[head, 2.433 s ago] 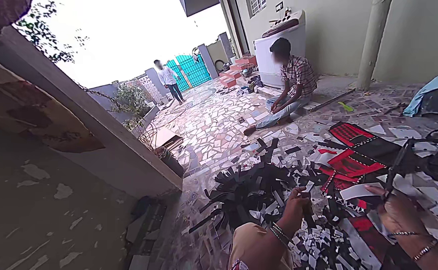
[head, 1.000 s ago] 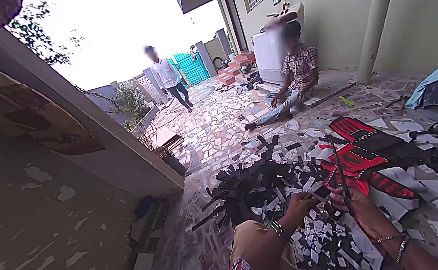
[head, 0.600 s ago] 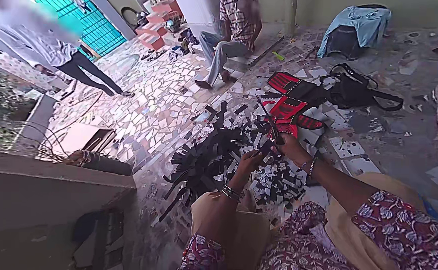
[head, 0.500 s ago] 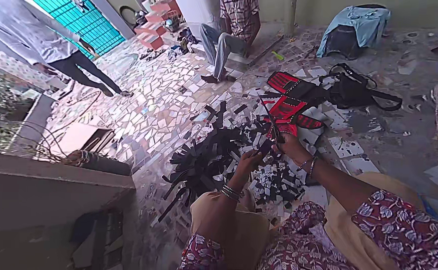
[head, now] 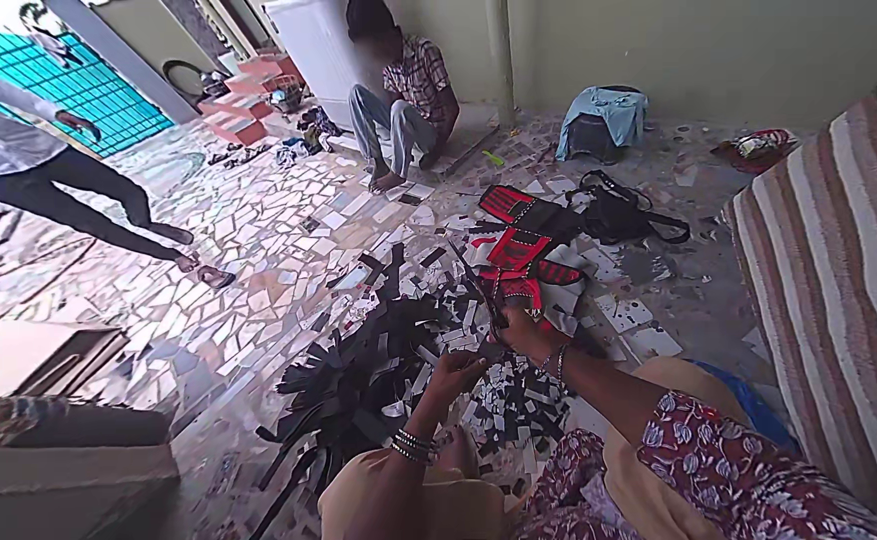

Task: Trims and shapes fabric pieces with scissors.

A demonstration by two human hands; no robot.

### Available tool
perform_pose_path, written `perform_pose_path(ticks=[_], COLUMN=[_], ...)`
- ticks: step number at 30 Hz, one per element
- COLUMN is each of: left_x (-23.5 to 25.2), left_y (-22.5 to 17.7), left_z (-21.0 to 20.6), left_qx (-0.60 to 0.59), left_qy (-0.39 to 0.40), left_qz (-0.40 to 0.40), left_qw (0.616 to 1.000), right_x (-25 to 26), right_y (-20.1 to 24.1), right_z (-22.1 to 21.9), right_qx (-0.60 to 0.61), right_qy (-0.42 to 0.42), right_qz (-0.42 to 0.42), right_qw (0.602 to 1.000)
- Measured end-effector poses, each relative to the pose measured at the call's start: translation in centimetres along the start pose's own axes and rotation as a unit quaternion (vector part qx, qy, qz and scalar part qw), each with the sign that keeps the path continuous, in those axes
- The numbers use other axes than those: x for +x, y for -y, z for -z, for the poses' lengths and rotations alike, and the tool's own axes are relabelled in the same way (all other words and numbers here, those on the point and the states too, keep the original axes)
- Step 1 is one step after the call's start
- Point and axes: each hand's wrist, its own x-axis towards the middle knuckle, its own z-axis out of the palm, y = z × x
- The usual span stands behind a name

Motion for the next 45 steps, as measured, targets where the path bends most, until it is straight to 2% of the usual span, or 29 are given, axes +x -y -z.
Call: perform_pose_path(ticks=[4, 6, 10, 14, 19, 23, 27, 31, 33, 35, 37, 40, 45], left_x=[0.6, 0.7, 0.1, 0.1, 0.4, 0.2, 0.4, 0.7, 0.9, 0.9, 0.8, 0.9, 0.7], left_y=[1.0, 1.2, 0.0, 0.0, 0.5, 0.6, 1.2, 2.2, 2.4, 2.4, 2.1, 1.1, -4.7], left_z=[0.9, 0.7, 0.4, 0.3, 0.3, 1.0, 1.6, 1.5, 1.5, 1.4, 1.4, 1.6, 2.7], left_qx=[0.175, 0.202, 0.101, 0.004, -0.016, -0.032, -0.035, -0.039, -0.039, -0.037, -0.049, -0.083, -0.142], left_qy=[0.054, 0.075, 0.036, 0.044, 0.053, 0.015, -0.024, -0.048, -0.064, -0.083, -0.100, -0.142, -0.215], left_qz=[-0.010, -0.009, -0.045, -0.053, -0.050, -0.005, 0.025, 0.031, 0.032, 0.030, 0.019, -0.025, -0.097], left_qw=[0.983, 0.977, 0.993, 0.998, 0.997, 0.999, 0.999, 0.998, 0.997, 0.995, 0.994, 0.986, 0.961], right_x=[-0.2, -0.4, -0.4, -0.3, -0.3, -1.0, -0.9, 0.2, 0.4, 0.3, -0.3, -2.7, -5.2], right_y=[0.0, -0.2, -0.4, -1.5, -2.4, -1.1, 0.2, 1.1, 1.6, 1.8, 1.8, 2.2, 2.2], right_z=[0.1, 0.3, 0.0, -0.9, -1.6, -1.3, 0.5, 3.7, 5.2, 6.1, 6.2, 5.1, 4.0], right_qx=[-0.007, -0.008, 0.028, 0.037, 0.028, 0.114, 0.268, 0.403, 0.441, 0.452, 0.448, 0.430, 0.334], right_qy=[0.002, -0.009, -0.028, -0.037, -0.015, -0.033, -0.115, -0.221, -0.256, -0.274, -0.257, -0.169, 0.001], right_qz=[0.001, 0.000, 0.003, 0.010, 0.014, -0.013, 0.024, 0.080, 0.082, 0.067, 0.041, 0.031, 0.086], right_qw=[1.000, 1.000, 0.999, 0.999, 0.999, 0.993, 0.956, 0.885, 0.856, 0.846, 0.855, 0.886, 0.939])
